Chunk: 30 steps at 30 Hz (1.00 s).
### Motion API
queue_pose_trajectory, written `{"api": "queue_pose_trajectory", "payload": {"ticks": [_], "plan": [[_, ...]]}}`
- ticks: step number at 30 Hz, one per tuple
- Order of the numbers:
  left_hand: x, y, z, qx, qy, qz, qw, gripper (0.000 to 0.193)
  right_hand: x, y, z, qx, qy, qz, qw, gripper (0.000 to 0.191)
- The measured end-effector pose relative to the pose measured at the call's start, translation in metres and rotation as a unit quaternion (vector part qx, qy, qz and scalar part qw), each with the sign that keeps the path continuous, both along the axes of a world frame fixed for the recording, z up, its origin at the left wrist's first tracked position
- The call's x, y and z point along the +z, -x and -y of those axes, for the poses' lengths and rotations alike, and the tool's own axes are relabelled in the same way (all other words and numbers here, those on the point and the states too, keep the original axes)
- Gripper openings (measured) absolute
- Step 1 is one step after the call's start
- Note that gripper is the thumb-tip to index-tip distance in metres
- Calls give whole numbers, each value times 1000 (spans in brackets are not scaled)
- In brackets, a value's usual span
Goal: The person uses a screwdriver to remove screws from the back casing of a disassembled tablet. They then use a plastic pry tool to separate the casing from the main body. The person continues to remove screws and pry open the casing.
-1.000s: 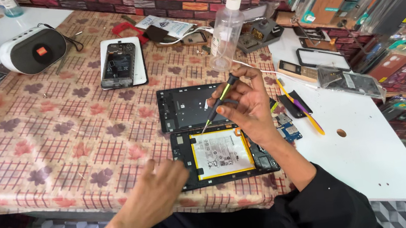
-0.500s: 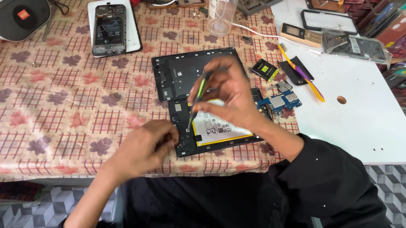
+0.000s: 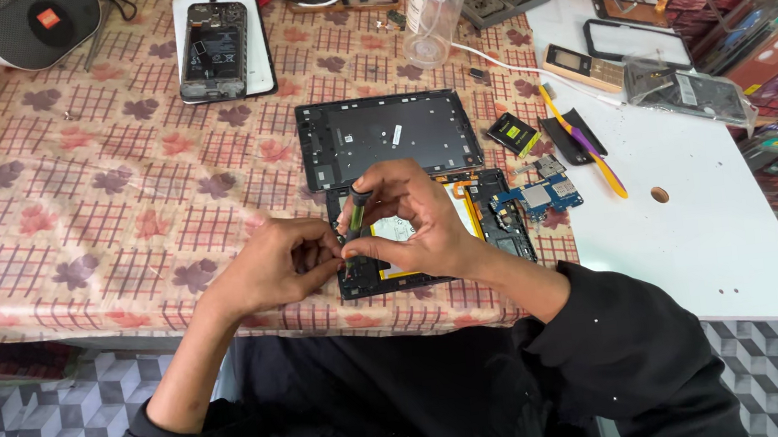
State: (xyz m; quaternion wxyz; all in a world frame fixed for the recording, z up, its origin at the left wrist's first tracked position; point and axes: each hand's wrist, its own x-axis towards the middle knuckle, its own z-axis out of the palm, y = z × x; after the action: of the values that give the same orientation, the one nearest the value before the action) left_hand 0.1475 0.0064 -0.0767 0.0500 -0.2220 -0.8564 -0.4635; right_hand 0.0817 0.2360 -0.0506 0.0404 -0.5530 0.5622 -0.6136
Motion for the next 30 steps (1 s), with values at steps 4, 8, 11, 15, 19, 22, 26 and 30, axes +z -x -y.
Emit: {"api": "queue_pose_trajectory", "payload": {"ticks": [4, 8, 11, 15, 19, 22, 26, 30], "plan": [[-1, 0, 0, 6, 4, -10, 1000, 13, -1, 0, 1, -1, -9, -1, 1000, 63], [-1, 0, 0, 2, 0, -11, 1000, 12, -2, 0, 2, 6, -7, -1, 1000, 63], [-1, 0, 0, 5, 4, -11, 1000, 11, -3, 0, 2, -1, -15, -17, 1000, 65], [-3, 0, 1, 15, 13, 12, 1000, 13, -4, 0, 3, 21, -34, -12, 999, 64], [-4, 2, 3, -15, 29, -74, 997, 26, -1, 0, 0, 65, -102, 114, 986, 50], [-3, 1, 3, -16, 7, -51, 999, 14, 1, -1, 0, 103, -24, -15, 994, 75], [0, -1, 1, 5, 9, 10, 1000, 16, 3, -1, 0, 102, -52, 91, 989, 58], [4, -3, -1, -8, -2, 18, 1000, 14, 2, -3, 0, 93, -33, 59, 993, 55]]}}
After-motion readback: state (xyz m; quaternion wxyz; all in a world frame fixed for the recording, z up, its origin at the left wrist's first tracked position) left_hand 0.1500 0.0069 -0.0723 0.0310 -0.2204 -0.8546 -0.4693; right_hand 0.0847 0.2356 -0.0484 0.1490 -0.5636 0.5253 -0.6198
